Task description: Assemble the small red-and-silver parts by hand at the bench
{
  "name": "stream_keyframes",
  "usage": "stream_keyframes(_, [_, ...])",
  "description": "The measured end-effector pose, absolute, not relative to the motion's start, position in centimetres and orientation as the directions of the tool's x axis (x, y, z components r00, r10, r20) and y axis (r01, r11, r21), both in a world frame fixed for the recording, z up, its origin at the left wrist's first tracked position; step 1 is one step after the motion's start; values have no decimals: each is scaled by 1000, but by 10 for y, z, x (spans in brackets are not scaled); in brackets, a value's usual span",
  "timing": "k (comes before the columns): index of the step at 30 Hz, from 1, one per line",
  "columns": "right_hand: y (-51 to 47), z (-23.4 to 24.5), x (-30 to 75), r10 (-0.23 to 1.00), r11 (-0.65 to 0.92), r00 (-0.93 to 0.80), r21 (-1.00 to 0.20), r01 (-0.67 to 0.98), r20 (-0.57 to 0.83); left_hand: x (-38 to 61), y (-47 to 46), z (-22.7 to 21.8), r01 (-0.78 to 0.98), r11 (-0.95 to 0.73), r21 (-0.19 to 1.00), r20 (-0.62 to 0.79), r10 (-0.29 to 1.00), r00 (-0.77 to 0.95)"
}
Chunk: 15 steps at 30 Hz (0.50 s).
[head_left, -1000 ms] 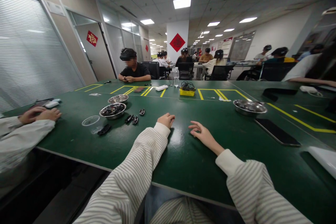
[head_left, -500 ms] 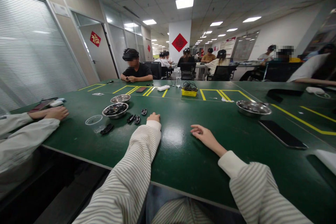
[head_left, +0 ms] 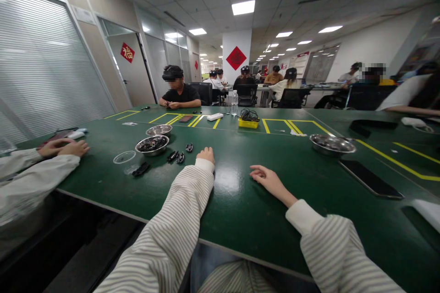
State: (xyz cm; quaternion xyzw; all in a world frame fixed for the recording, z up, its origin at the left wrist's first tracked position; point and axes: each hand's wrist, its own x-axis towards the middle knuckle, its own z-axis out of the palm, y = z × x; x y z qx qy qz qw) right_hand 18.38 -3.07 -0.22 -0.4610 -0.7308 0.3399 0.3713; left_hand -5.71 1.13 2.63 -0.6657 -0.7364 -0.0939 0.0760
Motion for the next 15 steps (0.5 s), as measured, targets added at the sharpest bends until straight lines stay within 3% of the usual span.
stream_keyframes(5, [-32,0,183,924,351,-299,-836,422,237,-23,-6,18,947,-308,95,313,912,265])
stream_keyframes(9, [-34,3,182,925,355,-298,-823,444,238,1,-21,6,808,-579,109,285,797,533])
stream_keyframes(15, [-33,3,182,925,358,-295,-814,457,241,1,-20,3,778,-601,183,290,789,541])
